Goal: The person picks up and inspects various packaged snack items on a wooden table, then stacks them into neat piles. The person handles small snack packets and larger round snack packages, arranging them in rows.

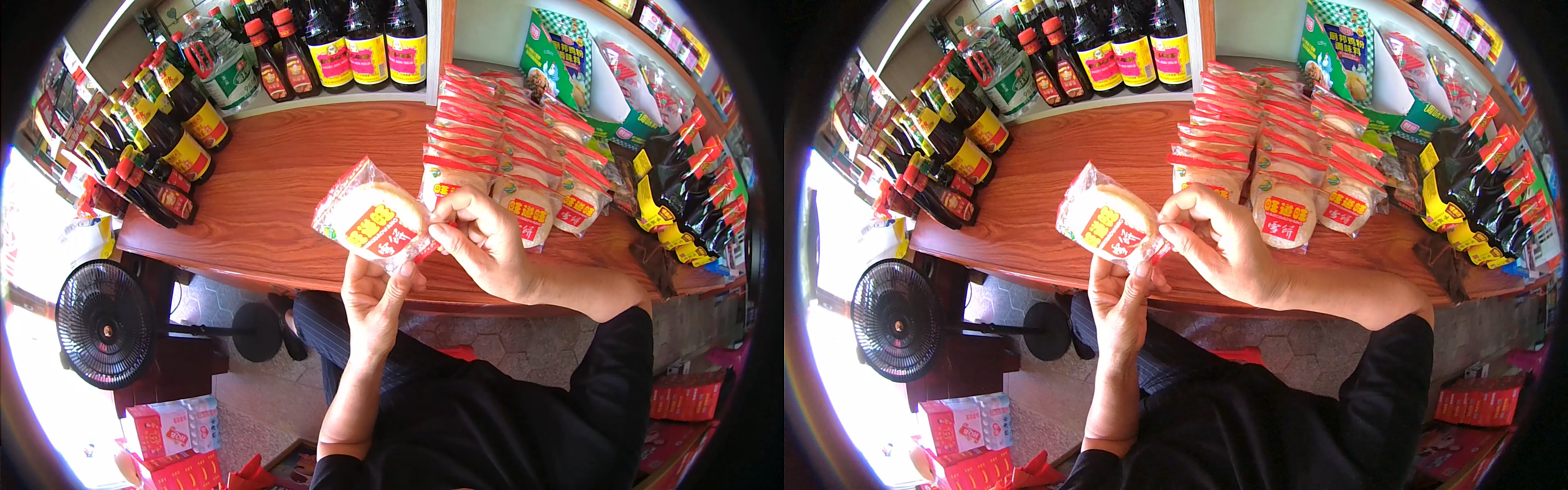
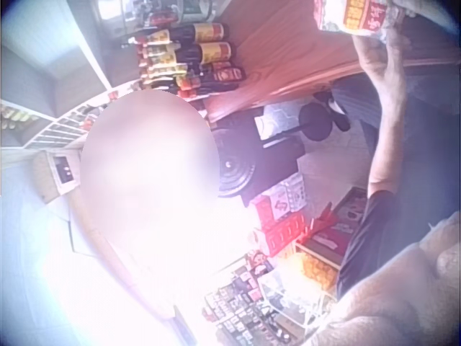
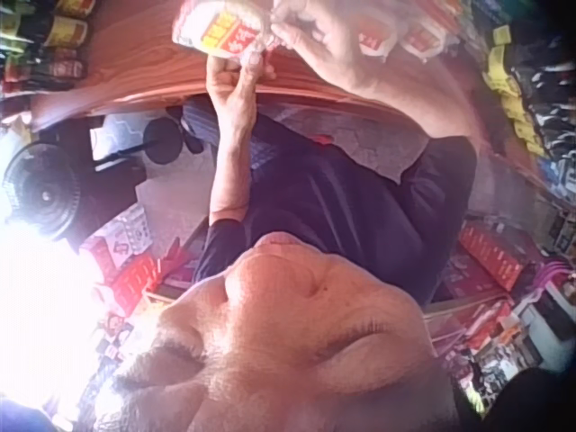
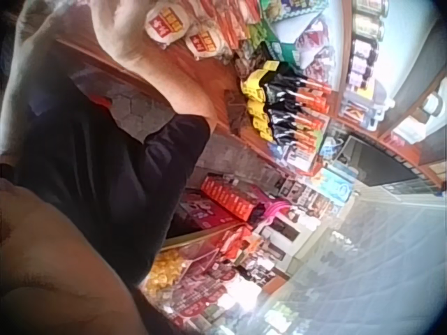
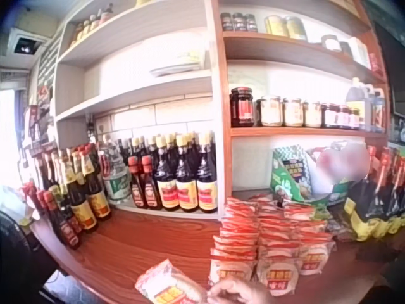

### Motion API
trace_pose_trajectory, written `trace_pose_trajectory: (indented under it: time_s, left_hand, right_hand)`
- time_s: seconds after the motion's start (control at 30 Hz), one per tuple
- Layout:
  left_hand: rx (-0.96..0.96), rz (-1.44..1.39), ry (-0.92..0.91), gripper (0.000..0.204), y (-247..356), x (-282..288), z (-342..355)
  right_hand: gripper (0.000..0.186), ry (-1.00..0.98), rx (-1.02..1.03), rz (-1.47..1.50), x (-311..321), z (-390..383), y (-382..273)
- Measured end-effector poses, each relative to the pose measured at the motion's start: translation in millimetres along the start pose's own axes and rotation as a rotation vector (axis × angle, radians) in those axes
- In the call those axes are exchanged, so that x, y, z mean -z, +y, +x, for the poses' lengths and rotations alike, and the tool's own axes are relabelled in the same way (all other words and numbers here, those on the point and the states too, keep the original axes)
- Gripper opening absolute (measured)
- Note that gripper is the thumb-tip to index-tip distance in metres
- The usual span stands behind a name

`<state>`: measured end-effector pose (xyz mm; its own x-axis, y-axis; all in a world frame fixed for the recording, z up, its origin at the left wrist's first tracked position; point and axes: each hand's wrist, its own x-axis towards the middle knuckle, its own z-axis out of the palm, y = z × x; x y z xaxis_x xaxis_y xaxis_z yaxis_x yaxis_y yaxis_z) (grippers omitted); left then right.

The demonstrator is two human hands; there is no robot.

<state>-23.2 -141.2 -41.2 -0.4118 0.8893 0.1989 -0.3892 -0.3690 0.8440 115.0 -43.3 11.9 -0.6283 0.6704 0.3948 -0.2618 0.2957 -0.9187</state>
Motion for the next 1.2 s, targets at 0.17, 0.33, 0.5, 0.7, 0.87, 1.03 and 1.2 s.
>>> trace_pose_trajectory:
  time_s: [0.17,0.33,0.5,0.7,0.87,1.03,1.2]
  left_hand:
    - [-0.038,0.072,0.061,0.032,2.4,-0.1,-0.7]
    - [-0.053,0.094,0.094,0.029,11.2,1.6,-0.7]
    - [-0.082,0.099,0.068,0.027,18.8,12.0,-1.1]
    - [-0.016,0.166,0.013,0.029,23.4,13.5,-7.7]
    - [-0.003,0.204,-0.146,0.03,18.0,12.3,-12.6]
    - [-0.039,0.242,-0.171,0.041,26.1,16.4,-6.5]
    - [-0.179,0.221,-0.107,0.032,53.0,8.5,16.6]
  right_hand:
    - [0.007,-0.008,0.138,-0.188,0.3,-2.5,0.5]
    - [0.008,-0.024,0.165,-0.252,1.4,-3.2,7.7]
    - [0.015,0.053,0.224,-0.223,3.6,3.0,4.7]
    - [0.033,-0.005,0.16,-0.377,15.2,15.7,-28.3]
    - [0.015,-0.008,0.254,-0.418,19.8,18.3,-30.0]
    - [0.008,0.052,0.217,-0.372,19.1,16.5,-25.7]
    - [0.011,0.006,0.37,-0.437,14.7,16.1,-25.5]
